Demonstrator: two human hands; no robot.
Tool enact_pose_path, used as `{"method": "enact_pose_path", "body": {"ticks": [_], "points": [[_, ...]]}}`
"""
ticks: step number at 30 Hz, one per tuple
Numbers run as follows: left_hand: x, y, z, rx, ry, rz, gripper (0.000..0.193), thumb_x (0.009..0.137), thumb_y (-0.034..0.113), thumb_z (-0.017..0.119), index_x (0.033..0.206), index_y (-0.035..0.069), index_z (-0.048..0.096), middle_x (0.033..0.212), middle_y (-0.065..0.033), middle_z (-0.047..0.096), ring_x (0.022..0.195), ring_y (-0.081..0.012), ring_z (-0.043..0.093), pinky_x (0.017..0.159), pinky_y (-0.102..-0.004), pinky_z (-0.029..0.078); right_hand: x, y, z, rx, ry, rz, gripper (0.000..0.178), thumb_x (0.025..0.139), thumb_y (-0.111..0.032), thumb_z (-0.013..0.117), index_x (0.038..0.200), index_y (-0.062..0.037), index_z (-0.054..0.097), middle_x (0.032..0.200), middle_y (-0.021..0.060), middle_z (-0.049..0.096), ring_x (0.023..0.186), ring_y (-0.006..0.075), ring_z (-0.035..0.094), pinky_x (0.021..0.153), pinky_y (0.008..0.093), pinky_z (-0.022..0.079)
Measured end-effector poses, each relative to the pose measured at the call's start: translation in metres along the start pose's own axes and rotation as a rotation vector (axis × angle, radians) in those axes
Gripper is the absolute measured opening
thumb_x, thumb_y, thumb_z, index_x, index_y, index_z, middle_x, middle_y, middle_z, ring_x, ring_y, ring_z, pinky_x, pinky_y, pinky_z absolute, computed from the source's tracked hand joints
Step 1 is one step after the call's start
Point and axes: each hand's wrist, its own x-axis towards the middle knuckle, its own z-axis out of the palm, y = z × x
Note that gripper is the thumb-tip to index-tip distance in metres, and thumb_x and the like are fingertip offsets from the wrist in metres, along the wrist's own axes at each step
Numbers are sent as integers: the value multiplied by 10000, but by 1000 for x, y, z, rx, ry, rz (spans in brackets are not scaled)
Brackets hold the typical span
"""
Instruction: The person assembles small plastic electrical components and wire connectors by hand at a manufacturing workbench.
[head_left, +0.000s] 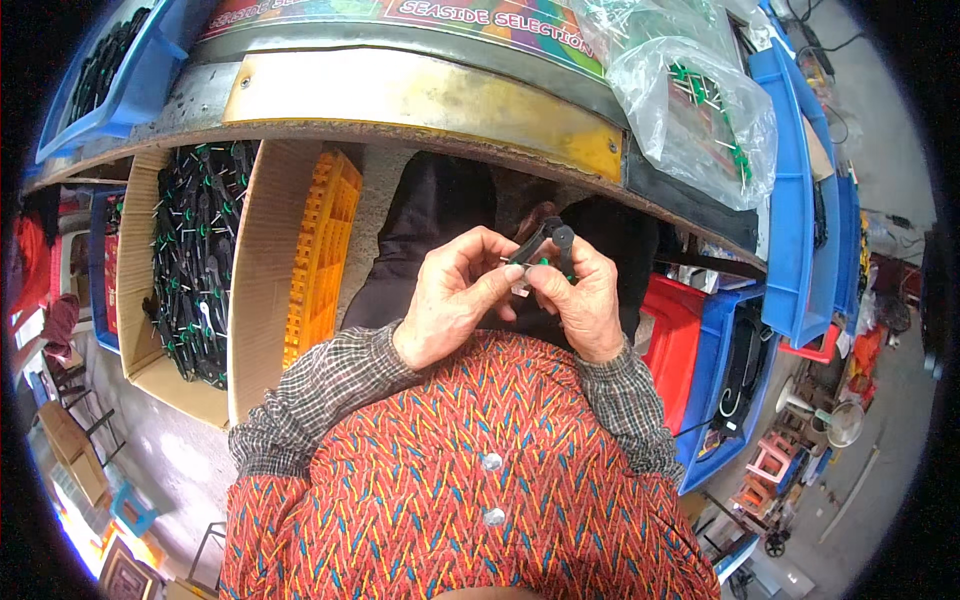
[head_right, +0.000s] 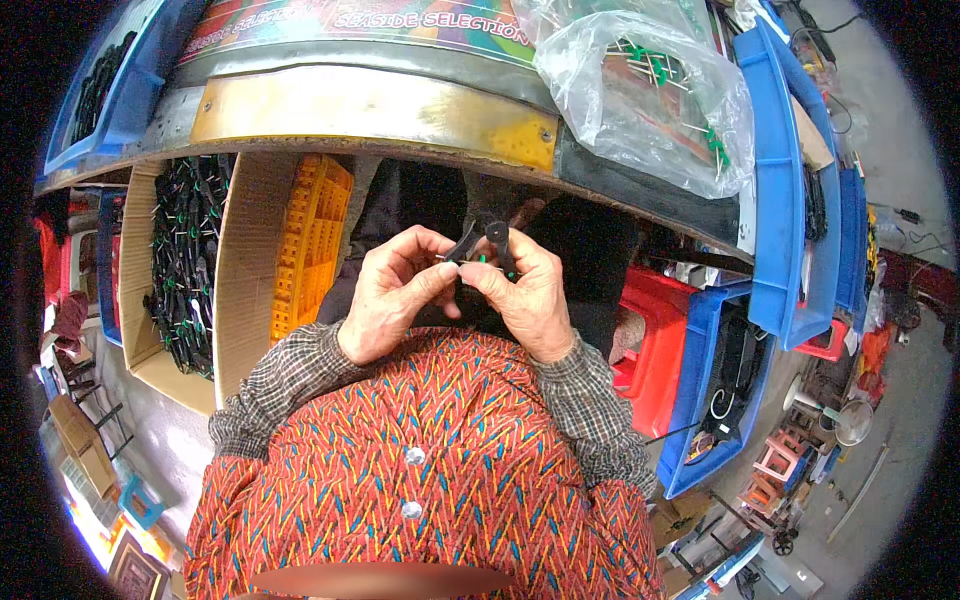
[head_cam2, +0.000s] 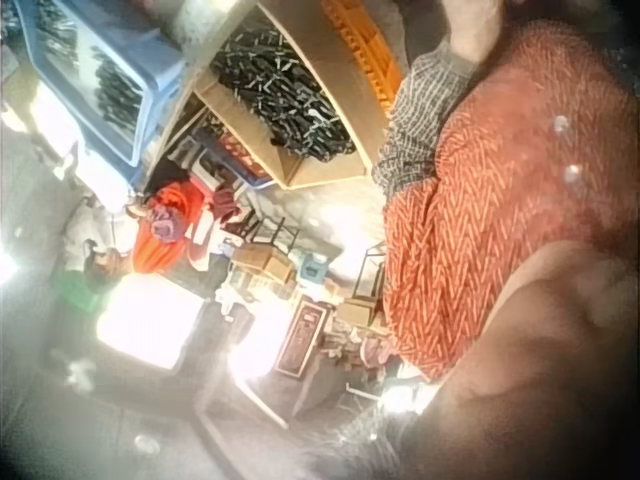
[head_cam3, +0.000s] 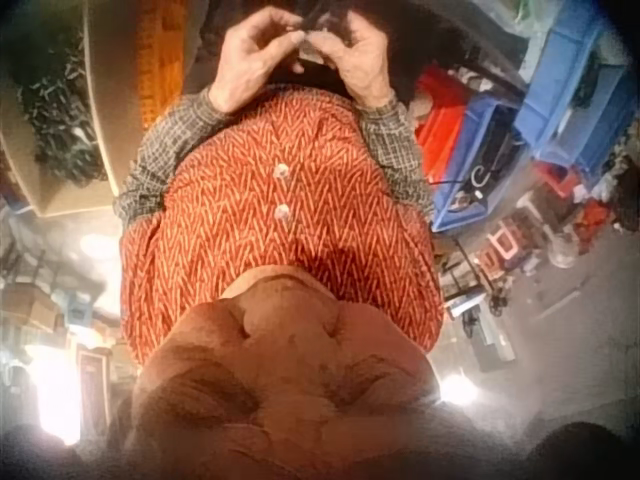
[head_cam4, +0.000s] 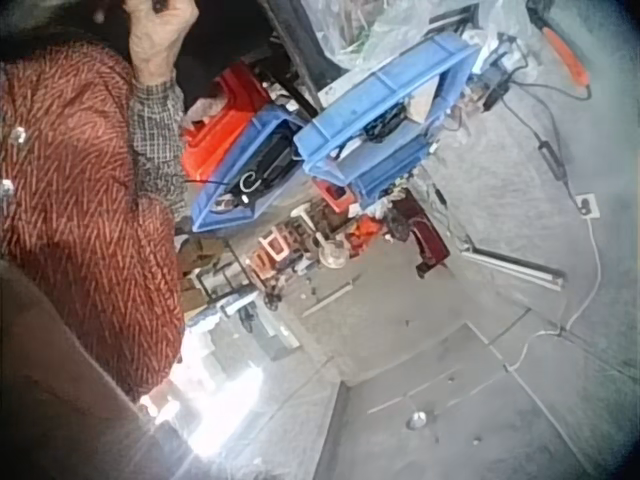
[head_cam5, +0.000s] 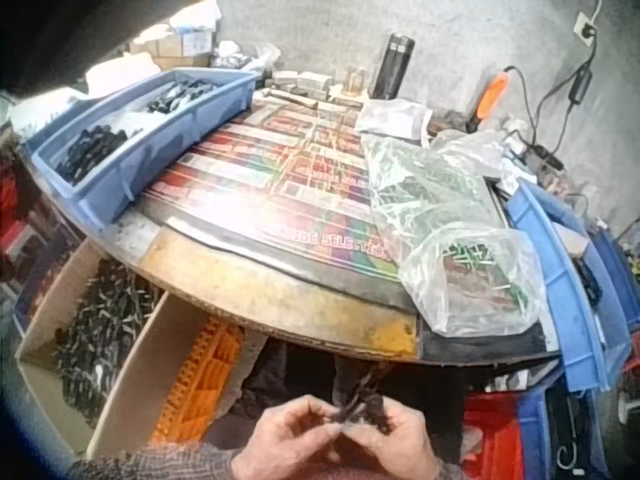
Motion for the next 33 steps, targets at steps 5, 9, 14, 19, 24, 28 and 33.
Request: {"method": "enact_pose_path", "body": {"ticks": [5, 9, 14, 19, 24, 28, 33], "points": [[-3, 7, 5, 54, 4, 13, 150, 921, 103, 588, 1030, 11, 539, 797, -12, 580, 622, -60, 538, 525, -189, 444, -5, 7, -3, 144, -5, 97, 264, 898, -303, 643, 897, -39, 631, 648, -65, 519, 556, 11, 422, 483, 186, 328], [-3, 5, 6, 64, 18, 58, 158, 920, 115, 595, 1030, 19, 534, 795, -3, 575, 619, -46, 516, 521, -176, 408, 0, 0, 4, -28, 34, -105, 231, 891, -264, 657, 890, -35, 630, 631, -70, 510, 525, 10, 404, 458, 186, 303], [-3, 5, 8, 13, 13, 85, 154, 921, 118, 596, 1023, 25, 528, 791, 13, 551, 617, -31, 461, 537, -177, 384, -6, 5, -9, 241, -45, 166, 201, 829, -203, 727, 884, -34, 631, 760, -52, 569, 678, 25, 488, 602, 191, 410], [-4, 6, 7, -16, 7, 86, 158, 918, 119, 601, 1024, 26, 529, 793, 19, 547, 627, -28, 459, 538, -176, 378, -3, -4, -3, 0, 28, -41, 230, 813, -216, 741, 883, -24, 634, 762, -41, 589, 709, 39, 519, 641, 203, 436], [-4, 6, 7, 4, 6, 97, 158, 916, 114, 604, 1026, 29, 530, 798, 24, 546, 625, -26, 451, 537, -174, 374, -4, 0, -5, 74, 0, -15, 207, 822, -196, 728, 879, -21, 634, 759, -39, 590, 697, 40, 524, 625, 203, 439], [-3, 7, 8, -5, 9, 108, 162, 913, 112, 609, 1029, 27, 535, 795, 22, 546, 625, -25, 456, 535, -174, 376, -3, -9, -2, -39, 33, -69, 209, 829, -209, 722, 879, -23, 639, 744, -44, 575, 680, 40, 519, 604, 199, 434], [-2, 9, 7, 24, 15, 132, 171, 901, 97, 624, 1027, 19, 540, 793, 14, 555, 614, -23, 467, 525, -175, 385, -5, 1, -10, 149, -29, 56, 198, 810, -186, 745, 876, -27, 645, 738, -45, 582, 669, 35, 516, 599, 198, 434]]}}
